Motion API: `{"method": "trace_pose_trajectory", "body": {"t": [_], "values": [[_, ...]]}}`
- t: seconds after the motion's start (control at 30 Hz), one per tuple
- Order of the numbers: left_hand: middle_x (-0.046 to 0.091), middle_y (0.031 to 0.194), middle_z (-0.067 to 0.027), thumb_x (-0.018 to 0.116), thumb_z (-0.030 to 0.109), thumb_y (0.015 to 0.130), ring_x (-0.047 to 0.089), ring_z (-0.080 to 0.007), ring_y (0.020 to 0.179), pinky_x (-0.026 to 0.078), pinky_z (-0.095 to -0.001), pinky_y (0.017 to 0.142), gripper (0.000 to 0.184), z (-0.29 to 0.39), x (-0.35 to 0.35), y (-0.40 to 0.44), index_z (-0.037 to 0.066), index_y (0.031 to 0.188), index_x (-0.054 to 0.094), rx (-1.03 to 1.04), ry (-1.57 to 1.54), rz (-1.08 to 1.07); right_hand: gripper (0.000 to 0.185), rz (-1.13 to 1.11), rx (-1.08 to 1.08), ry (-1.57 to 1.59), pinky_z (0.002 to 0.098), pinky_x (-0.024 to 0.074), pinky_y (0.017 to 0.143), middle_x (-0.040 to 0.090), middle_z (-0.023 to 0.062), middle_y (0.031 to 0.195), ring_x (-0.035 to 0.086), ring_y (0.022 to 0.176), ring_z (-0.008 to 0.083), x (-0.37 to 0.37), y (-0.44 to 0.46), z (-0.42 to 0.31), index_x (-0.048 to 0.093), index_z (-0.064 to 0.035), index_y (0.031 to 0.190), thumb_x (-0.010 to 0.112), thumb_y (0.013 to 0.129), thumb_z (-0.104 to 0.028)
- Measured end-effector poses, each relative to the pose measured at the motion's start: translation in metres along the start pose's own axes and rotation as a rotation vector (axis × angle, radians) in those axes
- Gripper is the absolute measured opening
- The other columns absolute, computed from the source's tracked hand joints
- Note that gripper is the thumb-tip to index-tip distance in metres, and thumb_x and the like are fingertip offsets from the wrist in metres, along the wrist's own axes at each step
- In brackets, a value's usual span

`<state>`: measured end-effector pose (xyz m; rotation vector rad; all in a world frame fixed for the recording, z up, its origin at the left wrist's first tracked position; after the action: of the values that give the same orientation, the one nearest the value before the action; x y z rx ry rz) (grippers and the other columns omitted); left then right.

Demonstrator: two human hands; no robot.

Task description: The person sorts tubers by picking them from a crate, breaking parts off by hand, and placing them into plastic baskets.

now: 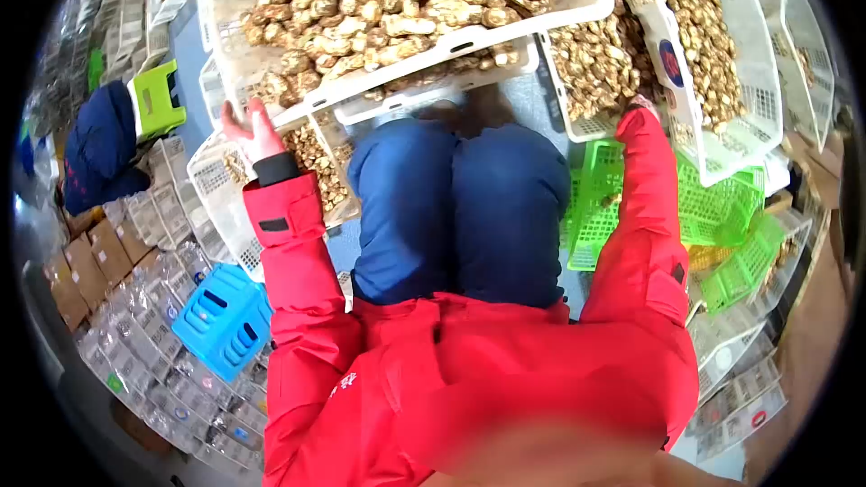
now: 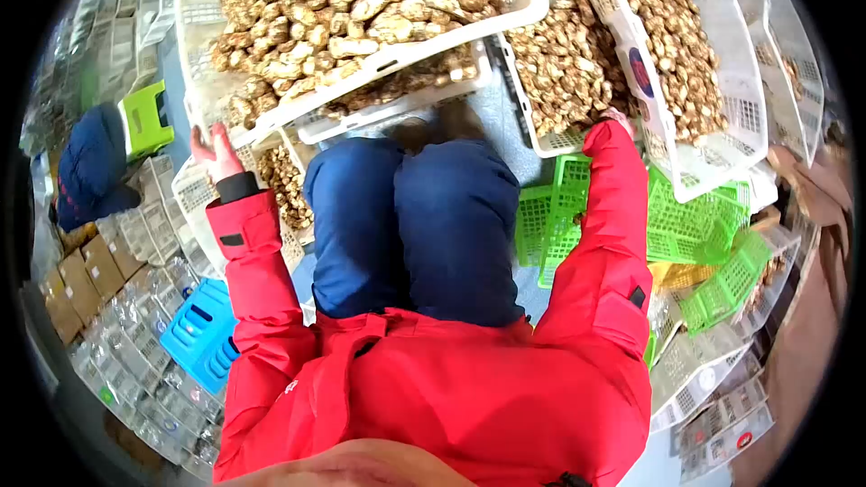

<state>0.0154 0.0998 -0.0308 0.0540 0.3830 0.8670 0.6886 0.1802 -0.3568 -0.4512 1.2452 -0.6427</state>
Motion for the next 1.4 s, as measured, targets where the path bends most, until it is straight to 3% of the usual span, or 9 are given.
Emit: {"method": "trace_pose_trajectory", "body": {"t": [0.33, 0.43, 0.5, 0.63, 0.67, 0.7, 0.83, 1.0, 1.4], "values": [[0.039, 0.121, -0.0181, 0.065, 0.020, 0.074, 0.040, -0.0266, 0.109, 0.031, -0.0367, 0.095, 0.062, 0.002, 0.000, 0.001, -0.003, 0.123, 0.034, 0.109, 0.118, 0.091, 0.031, -0.012, 0.226, 0.228, 0.0315, 0.0455, 0.084, 0.055, 0.0079, 0.115, 0.054, 0.104, 0.0198, 0.015, 0.017, 0.028, 0.056, -0.0128, 0.109, 0.048, 0.082, -0.025], [0.039, 0.121, -0.0170, 0.067, 0.021, 0.072, 0.043, -0.0268, 0.106, 0.033, -0.0359, 0.093, 0.064, -0.001, -0.004, 0.006, -0.003, 0.122, 0.035, 0.139, 0.300, 0.085, 0.030, 0.374, 0.107, 0.620, 0.0341, 0.0465, 0.080, 0.060, 0.0065, 0.106, 0.058, 0.097, 0.0202, -0.026, -0.041, 0.026, 0.056, -0.0197, 0.110, 0.043, 0.083, -0.020], [0.041, 0.120, -0.0168, 0.068, 0.022, 0.072, 0.044, -0.0271, 0.104, 0.032, -0.0358, 0.093, 0.063, -0.011, 0.000, 0.006, -0.004, 0.120, 0.038, 0.028, -0.092, 0.060, 0.043, 0.504, -0.016, 1.093, 0.0282, 0.0447, 0.081, 0.060, 0.0099, 0.104, 0.057, 0.095, 0.0200, -0.027, -0.045, 0.029, 0.051, -0.0066, 0.116, 0.060, 0.074, -0.010], [0.047, 0.109, -0.0195, 0.064, 0.012, 0.072, 0.046, -0.0238, 0.101, 0.042, -0.0353, 0.083, 0.051, 0.072, 0.007, -0.030, -0.008, 0.113, 0.042, 0.342, 0.536, 0.261, 0.041, 0.431, -0.336, 1.873, 0.0257, 0.0454, 0.080, 0.057, 0.0127, 0.106, 0.056, 0.096, 0.0182, -0.181, -0.180, -0.007, 0.046, -0.0002, 0.119, 0.055, 0.079, -0.003], [0.048, 0.103, -0.0191, 0.061, 0.011, 0.074, 0.046, -0.0229, 0.100, 0.044, -0.0337, 0.079, 0.048, 0.072, 0.024, -0.037, -0.009, 0.114, 0.041, 0.131, -0.223, 0.177, 0.042, 0.428, -0.481, 1.994, 0.0262, 0.0456, 0.080, 0.055, 0.0138, 0.109, 0.056, 0.096, 0.0191, -0.216, -0.210, -0.021, 0.044, 0.0013, 0.120, 0.054, 0.080, -0.002], [0.050, 0.097, -0.0148, 0.059, 0.008, 0.076, 0.049, -0.0189, 0.093, 0.048, -0.0283, 0.067, 0.047, 0.091, 0.036, -0.048, -0.007, 0.116, 0.039, 0.256, -0.160, 0.048, 0.044, 0.436, -0.737, 2.172, 0.0274, 0.0457, 0.081, 0.053, 0.0150, 0.111, 0.055, 0.097, 0.0202, -0.251, -0.239, -0.039, 0.042, 0.0024, 0.122, 0.055, 0.080, -0.002], [0.054, 0.104, -0.0086, 0.059, 0.011, 0.082, 0.051, -0.0127, 0.093, 0.042, -0.0244, 0.081, 0.038, 0.160, 0.081, -0.117, -0.001, 0.116, 0.046, -0.047, -0.349, -0.652, 0.046, 0.381, -0.979, 2.059, 0.0272, 0.0398, 0.089, 0.052, 0.0162, 0.114, 0.050, 0.107, 0.0210, -0.343, -0.336, -0.121, 0.039, 0.0063, 0.122, 0.052, 0.077, 0.005], [0.053, 0.102, -0.0055, 0.058, 0.006, 0.079, 0.051, -0.0127, 0.089, 0.042, -0.0256, 0.077, 0.041, 0.148, 0.079, -0.115, 0.000, 0.116, 0.043, -0.330, -1.116, -0.661, 0.044, 0.175, -1.159, 1.738, 0.0261, 0.0405, 0.088, 0.053, 0.0099, 0.114, 0.051, 0.104, 0.0156, -0.370, -0.407, -0.247, 0.045, 0.0017, 0.120, 0.054, 0.077, 0.003], [0.057, 0.092, 0.0005, 0.053, 0.004, 0.084, 0.051, -0.0057, 0.072, 0.040, -0.0176, 0.061, 0.030, 0.084, 0.026, -0.055, 0.004, 0.113, 0.050, -0.401, -1.445, -0.707, 0.027, 0.445, -1.138, 1.535, 0.0236, 0.0427, 0.080, 0.060, 0.0090, 0.100, 0.056, 0.091, 0.0138, -0.372, -0.415, -0.344, 0.057, -0.0002, 0.106, 0.050, 0.081, 0.001]]}}
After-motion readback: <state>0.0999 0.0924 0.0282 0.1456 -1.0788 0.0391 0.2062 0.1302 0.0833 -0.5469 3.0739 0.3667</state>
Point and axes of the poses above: each hand's wrist, its own y-axis towards the middle knuckle, its own x-axis out of the palm, z = x × y, the point moved 6 cm from there along y, towards the middle knuckle
